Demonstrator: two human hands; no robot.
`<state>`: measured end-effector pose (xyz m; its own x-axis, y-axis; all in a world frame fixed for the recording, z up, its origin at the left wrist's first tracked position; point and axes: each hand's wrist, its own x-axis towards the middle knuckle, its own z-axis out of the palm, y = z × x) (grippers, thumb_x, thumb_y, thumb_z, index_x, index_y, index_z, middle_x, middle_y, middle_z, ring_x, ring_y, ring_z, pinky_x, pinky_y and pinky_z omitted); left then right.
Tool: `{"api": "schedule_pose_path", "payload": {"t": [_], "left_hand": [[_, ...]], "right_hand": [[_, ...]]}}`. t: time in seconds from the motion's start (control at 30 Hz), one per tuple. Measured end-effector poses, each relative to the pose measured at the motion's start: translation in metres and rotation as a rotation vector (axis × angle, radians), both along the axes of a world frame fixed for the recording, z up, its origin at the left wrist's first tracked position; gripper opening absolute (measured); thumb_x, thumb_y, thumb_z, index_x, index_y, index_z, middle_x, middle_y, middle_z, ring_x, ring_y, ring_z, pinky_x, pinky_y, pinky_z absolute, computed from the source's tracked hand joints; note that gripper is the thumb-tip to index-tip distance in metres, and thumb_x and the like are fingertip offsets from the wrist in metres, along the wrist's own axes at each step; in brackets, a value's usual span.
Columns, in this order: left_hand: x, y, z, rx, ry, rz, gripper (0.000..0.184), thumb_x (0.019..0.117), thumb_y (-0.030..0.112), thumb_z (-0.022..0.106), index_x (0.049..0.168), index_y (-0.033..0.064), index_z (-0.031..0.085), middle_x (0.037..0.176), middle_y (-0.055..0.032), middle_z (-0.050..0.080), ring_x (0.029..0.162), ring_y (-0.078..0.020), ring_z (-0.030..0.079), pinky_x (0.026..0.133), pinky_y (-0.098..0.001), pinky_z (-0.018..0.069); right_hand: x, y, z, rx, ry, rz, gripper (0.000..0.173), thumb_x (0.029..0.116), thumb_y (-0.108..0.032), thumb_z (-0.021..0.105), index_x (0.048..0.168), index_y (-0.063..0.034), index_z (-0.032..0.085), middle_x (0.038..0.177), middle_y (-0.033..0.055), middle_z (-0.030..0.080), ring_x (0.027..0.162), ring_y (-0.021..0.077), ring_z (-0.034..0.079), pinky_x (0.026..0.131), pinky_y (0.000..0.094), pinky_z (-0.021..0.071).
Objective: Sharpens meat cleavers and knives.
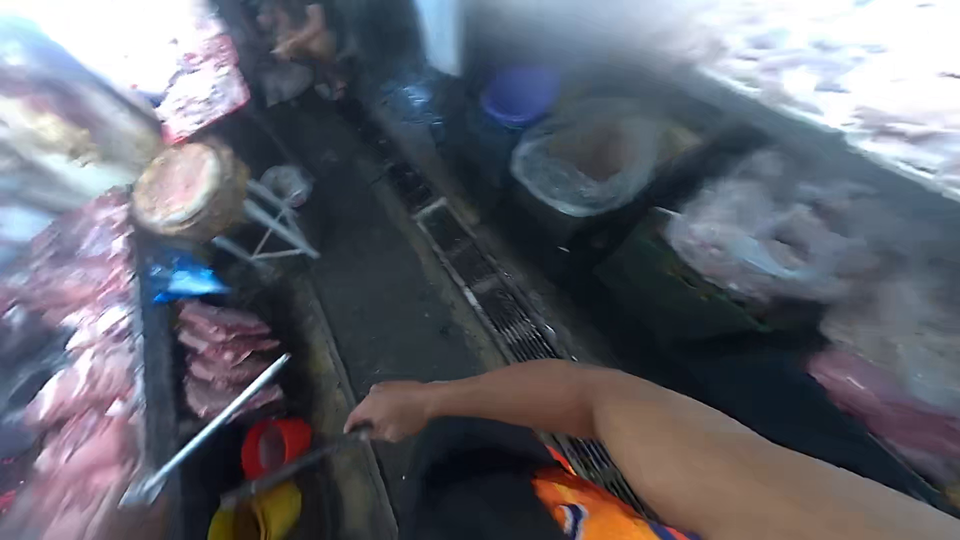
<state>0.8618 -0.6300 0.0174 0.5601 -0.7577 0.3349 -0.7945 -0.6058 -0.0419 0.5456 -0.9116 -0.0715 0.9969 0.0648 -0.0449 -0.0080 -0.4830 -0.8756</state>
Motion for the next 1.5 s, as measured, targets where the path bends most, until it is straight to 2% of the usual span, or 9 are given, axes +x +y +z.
{"api": "schedule_pose_path", "payload": {"t": [0.17,0.27,0.57,0.77,0.9,1.07,1.27,1.4,1.5], "left_hand": [[0.007,-0.018,0.007,-0.104,-0.090,0.075,0.029,0.0863,0.026,0.066,0.091,-0.0024,0.071,0.088,-0.0228,0.072,0.083,-0.0424,0.072,0.075,-0.0631,0.0540],[0.014,-0.005,0.013,-0.126,-0.161,0.089,0.026,0.0848,0.026,0.067,0.083,0.0001,0.069,0.081,-0.0183,0.071,0.076,-0.0379,0.072,0.068,-0.0584,0.0562],[-0.014,0.083,0.015,-0.164,-0.172,0.177,0.029,0.0881,0.029,0.064,0.073,0.0042,0.065,0.072,-0.0128,0.068,0.070,-0.0306,0.070,0.064,-0.0507,0.0562],[-0.036,0.127,0.012,-0.286,-0.185,0.267,0.030,0.0864,0.026,0.064,0.066,0.0042,0.058,0.065,-0.0097,0.061,0.060,-0.0254,0.064,0.054,-0.0444,0.0516],[-0.048,0.146,0.015,-0.315,-0.222,0.314,0.030,0.0880,0.023,0.062,0.065,0.0051,0.058,0.065,-0.0089,0.062,0.062,-0.0241,0.065,0.055,-0.0422,0.0526],[-0.072,0.194,0.014,-0.297,-0.269,0.352,0.034,0.0928,0.021,0.061,0.062,0.0067,0.056,0.063,-0.0069,0.059,0.062,-0.0225,0.063,0.056,-0.0400,0.0530],[-0.109,0.275,-0.013,-0.241,-0.265,0.501,0.035,0.0956,0.022,0.059,0.063,0.0081,0.058,0.062,-0.0057,0.060,0.062,-0.0208,0.064,0.056,-0.0392,0.0531],[-0.111,0.325,-0.013,-0.191,-0.295,0.572,0.034,0.0976,0.025,0.057,0.067,0.0090,0.061,0.064,-0.0051,0.062,0.062,-0.0198,0.066,0.056,-0.0380,0.0535],[-0.112,0.372,-0.004,-0.087,-0.272,0.684,0.029,0.0972,0.027,0.058,0.075,0.0093,0.065,0.070,-0.0060,0.066,0.068,-0.0215,0.069,0.062,-0.0405,0.0568]], "right_hand": [[0.031,-0.018,0.094,0.433,-0.337,-0.417,0.023,0.1004,-0.020,0.061,0.115,-0.0057,0.071,0.081,0.0024,0.069,0.067,0.0075,0.064,0.067,0.0288,0.0581],[0.058,-0.004,0.082,0.791,-0.506,-0.439,0.017,0.1010,-0.024,0.063,0.091,-0.0109,0.063,0.065,-0.0042,0.056,0.055,0.0110,0.058,0.058,0.0360,0.0569],[0.065,0.050,-0.057,-0.018,0.503,0.192,0.026,0.1010,-0.028,0.059,0.105,-0.0040,0.070,0.086,0.0163,0.068,0.080,0.0328,0.067,0.075,0.0584,0.0539],[0.113,0.050,0.062,0.709,0.062,0.304,0.017,0.0975,-0.030,0.065,0.097,-0.0130,0.066,0.063,-0.0022,0.057,0.051,0.0107,0.057,0.052,0.0319,0.0542],[0.140,0.065,0.086,1.134,-0.164,0.591,0.019,0.1022,-0.029,0.062,0.086,-0.0199,0.067,0.064,-0.0099,0.055,0.060,0.0052,0.057,0.066,0.0307,0.0553],[0.146,0.107,0.038,0.432,-0.009,0.591,0.026,0.0992,-0.037,0.062,0.098,-0.0135,0.071,0.068,-0.0031,0.063,0.058,0.0086,0.061,0.057,0.0319,0.0560],[0.168,0.165,0.048,0.913,0.080,0.717,0.018,0.0990,-0.033,0.065,0.085,-0.0225,0.070,0.062,-0.0099,0.057,0.056,0.0047,0.057,0.060,0.0287,0.0551],[0.200,0.201,0.018,-0.234,0.081,0.866,0.025,0.1016,-0.026,0.058,0.117,-0.0113,0.073,0.092,0.0113,0.073,0.085,0.0268,0.071,0.081,0.0513,0.0575],[0.195,0.238,0.006,-0.380,0.094,0.903,0.029,0.0979,-0.019,0.063,0.124,-0.0131,0.074,0.095,0.0139,0.075,0.089,0.0318,0.072,0.083,0.0581,0.0561]]}}
